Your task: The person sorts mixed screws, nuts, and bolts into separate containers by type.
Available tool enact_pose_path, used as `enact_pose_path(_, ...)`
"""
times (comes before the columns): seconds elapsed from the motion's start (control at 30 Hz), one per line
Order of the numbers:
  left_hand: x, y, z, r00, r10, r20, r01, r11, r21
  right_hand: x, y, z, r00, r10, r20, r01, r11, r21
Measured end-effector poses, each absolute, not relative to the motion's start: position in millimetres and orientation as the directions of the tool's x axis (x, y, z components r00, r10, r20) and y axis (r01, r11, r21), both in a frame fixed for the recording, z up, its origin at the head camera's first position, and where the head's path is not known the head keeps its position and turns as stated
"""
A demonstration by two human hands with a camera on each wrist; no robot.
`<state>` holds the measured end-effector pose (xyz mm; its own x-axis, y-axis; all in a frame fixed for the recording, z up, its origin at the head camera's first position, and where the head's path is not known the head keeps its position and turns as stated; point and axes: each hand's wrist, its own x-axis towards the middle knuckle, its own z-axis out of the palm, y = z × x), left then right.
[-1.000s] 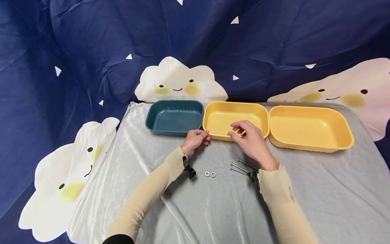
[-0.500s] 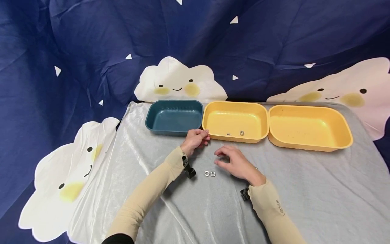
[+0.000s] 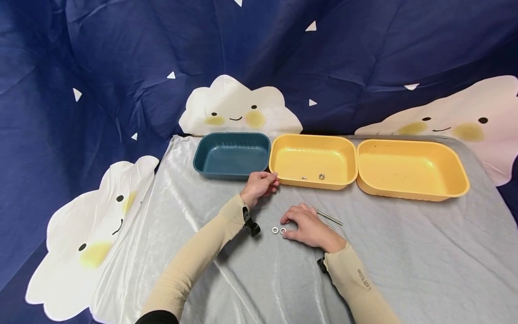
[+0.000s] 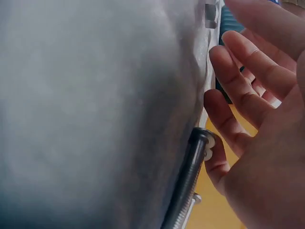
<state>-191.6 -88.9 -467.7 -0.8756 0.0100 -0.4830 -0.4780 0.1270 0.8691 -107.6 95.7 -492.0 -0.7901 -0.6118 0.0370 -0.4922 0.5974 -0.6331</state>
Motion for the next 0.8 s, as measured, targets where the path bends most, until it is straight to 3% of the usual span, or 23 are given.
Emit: enact_pose_path(0.8,-191.4,-88.3,-467.5,-0.875,0.003,-0.485,-0.479,0.146,0.865,-105.2,91.0,-491.3,-0.767,-0.641,0.014,-0.540,0.634,-0.554)
